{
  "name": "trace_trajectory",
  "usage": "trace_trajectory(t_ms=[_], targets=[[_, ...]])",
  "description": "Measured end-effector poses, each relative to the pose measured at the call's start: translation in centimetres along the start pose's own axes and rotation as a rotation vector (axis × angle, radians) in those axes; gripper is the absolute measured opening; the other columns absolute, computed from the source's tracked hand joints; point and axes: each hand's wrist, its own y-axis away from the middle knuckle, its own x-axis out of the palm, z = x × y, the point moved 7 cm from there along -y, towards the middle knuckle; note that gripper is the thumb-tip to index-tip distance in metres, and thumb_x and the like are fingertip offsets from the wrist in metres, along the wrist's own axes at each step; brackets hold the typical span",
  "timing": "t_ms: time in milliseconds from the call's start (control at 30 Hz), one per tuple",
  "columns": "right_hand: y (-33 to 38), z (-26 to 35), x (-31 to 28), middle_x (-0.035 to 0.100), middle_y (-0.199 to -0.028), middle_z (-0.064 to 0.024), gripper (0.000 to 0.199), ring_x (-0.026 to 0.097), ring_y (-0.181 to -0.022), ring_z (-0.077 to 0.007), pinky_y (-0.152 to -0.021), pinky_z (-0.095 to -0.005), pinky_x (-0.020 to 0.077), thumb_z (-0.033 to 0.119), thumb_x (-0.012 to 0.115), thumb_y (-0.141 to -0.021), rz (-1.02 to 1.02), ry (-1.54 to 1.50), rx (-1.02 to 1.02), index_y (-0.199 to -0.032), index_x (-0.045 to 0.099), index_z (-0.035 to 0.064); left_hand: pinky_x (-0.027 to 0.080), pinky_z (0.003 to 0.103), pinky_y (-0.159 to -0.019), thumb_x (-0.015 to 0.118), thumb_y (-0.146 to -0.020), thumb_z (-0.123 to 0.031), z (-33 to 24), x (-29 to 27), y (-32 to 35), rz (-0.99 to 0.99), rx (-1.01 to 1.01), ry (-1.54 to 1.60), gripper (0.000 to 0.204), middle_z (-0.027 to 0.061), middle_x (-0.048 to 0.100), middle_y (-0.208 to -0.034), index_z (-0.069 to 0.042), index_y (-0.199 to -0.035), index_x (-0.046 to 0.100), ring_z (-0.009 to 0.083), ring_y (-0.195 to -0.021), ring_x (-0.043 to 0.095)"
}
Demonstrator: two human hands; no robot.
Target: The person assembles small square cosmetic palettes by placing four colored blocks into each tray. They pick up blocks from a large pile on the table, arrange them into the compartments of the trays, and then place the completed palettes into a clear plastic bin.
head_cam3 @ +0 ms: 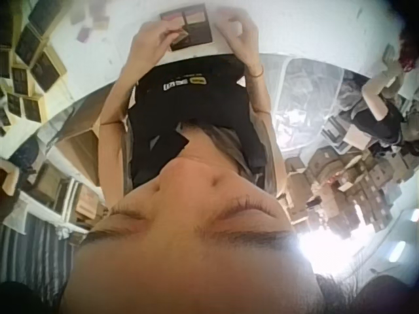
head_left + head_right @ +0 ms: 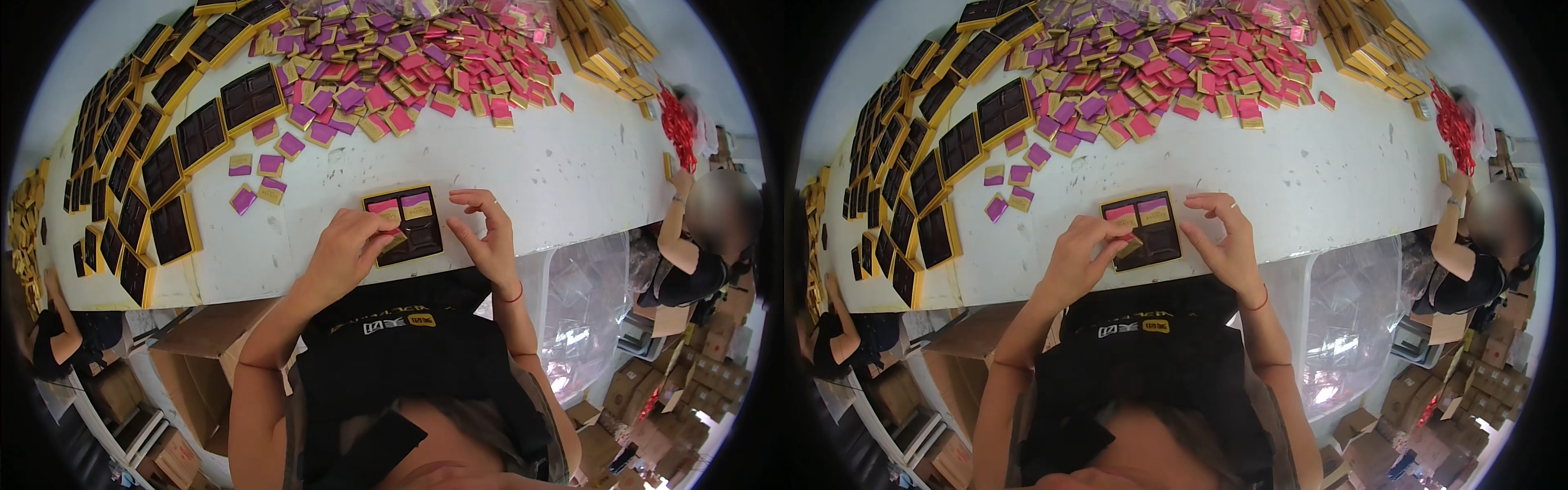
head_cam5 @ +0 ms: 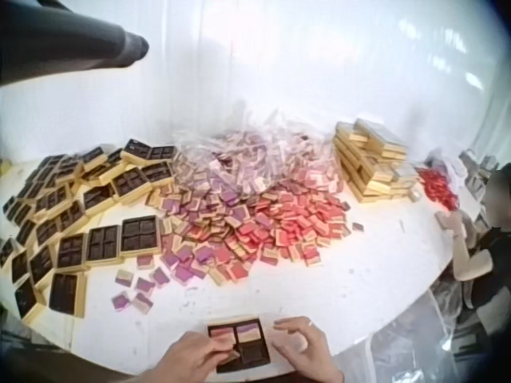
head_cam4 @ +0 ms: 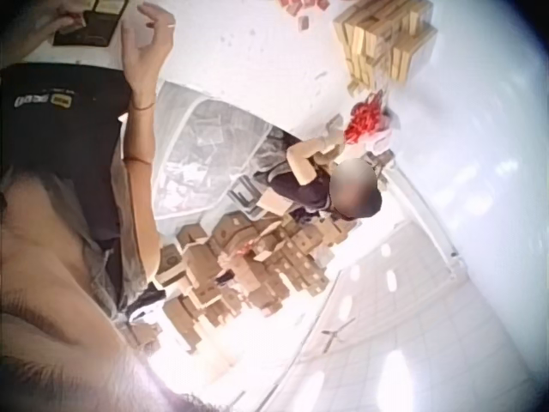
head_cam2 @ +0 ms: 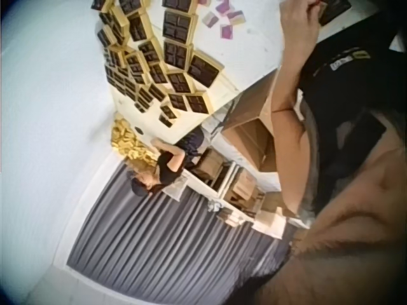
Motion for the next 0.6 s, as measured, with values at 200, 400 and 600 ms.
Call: trace_trajectory(t_ms=[200, 400, 600], targets=[[0.3, 1.0, 2.7, 0.033, -0.159, -0.0127, 0.115, 0.027, -0.148, -0.0368, -0.118, -0.0459, 0.0252, 0.022, 0.092, -0.061, 0.306, 0.258, -0.168, -0.156, 0.029, 0.0055, 0.048, 0.036, -0.08, 0.074, -0.083, -0.006, -1.6, 2.6, -1.1, -0.049, 0.09, 0.013, 0.023, 0.0061, 0.068, -0.092, -0.007, -0.106, 0.073, 0.026, -0.083, 0.06], [0.3, 0.3, 3.0, 0.037, -0.157, -0.0126, 0.115, 0.03, -0.147, -0.0349, -0.118, -0.0439, 0.026, 0.019, 0.091, -0.06, 0.275, 0.237, -0.17, -0.155, 0.028, 0.0051, 0.045, 0.04, -0.086, 0.073, -0.083, -0.007, -2.1, 4.2, -2.1, -0.032, 0.257, -0.226, 0.018, 0.0021, 0.066, -0.096, -0.01, -0.101, 0.075, 0.0234, -0.09, 0.058], [-4.4, 0.6, -2.6, 0.054, -0.142, -0.0129, 0.072, 0.047, -0.134, -0.0304, -0.106, -0.0422, 0.0395, 0.019, 0.082, -0.078, 0.12, 0.044, -0.178, -0.142, 0.051, 0.0064, 0.041, 0.042, -0.1, 0.071, -0.084, -0.018, -3.4, 5.3, 0.7, -0.01, 0.278, -0.419, 0.038, 0.0041, 0.065, -0.118, -0.007, -0.12, 0.068, 0.0243, -0.109, 0.058]])
